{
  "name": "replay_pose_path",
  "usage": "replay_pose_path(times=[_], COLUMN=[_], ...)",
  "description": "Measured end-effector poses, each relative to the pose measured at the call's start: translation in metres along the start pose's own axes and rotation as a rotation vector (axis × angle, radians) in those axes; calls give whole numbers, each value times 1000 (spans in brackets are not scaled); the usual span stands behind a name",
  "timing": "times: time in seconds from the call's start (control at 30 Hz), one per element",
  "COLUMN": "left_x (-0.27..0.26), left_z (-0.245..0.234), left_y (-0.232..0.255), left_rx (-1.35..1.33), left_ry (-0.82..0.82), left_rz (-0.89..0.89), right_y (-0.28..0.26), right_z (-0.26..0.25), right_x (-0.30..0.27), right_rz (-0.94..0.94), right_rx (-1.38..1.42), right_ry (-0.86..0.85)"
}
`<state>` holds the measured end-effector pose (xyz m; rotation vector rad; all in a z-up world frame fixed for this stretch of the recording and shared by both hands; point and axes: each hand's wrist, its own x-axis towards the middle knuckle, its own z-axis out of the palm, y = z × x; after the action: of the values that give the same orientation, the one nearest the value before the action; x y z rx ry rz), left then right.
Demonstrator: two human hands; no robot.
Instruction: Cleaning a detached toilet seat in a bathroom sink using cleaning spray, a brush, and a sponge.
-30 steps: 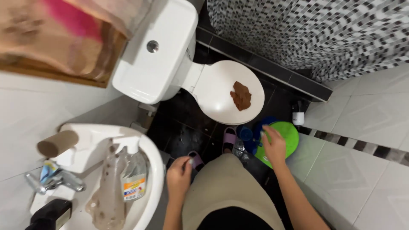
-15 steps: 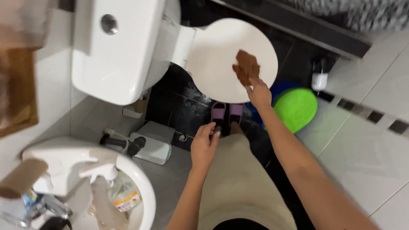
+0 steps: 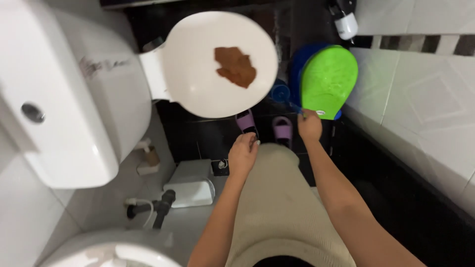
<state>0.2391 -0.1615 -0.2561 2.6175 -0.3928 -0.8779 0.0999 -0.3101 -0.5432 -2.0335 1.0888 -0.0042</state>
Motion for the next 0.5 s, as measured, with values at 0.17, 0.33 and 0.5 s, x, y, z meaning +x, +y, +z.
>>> replay_pose_path(times=[0.17, 0.33, 0.5], left_x=[27, 69, 96], left_z=[57, 156, 285], left_y=[16, 14, -4], left_rx=[101, 178, 71], left_ry=[-79, -98, -192], left_rz=[55, 101, 3], right_y=[64, 155, 258], right_z=[-17, 11, 58], right_x=[-8, 43, 134], right_rz=[181, 186, 30], right_rx=[2, 16, -100], right_ry=[21, 2, -64])
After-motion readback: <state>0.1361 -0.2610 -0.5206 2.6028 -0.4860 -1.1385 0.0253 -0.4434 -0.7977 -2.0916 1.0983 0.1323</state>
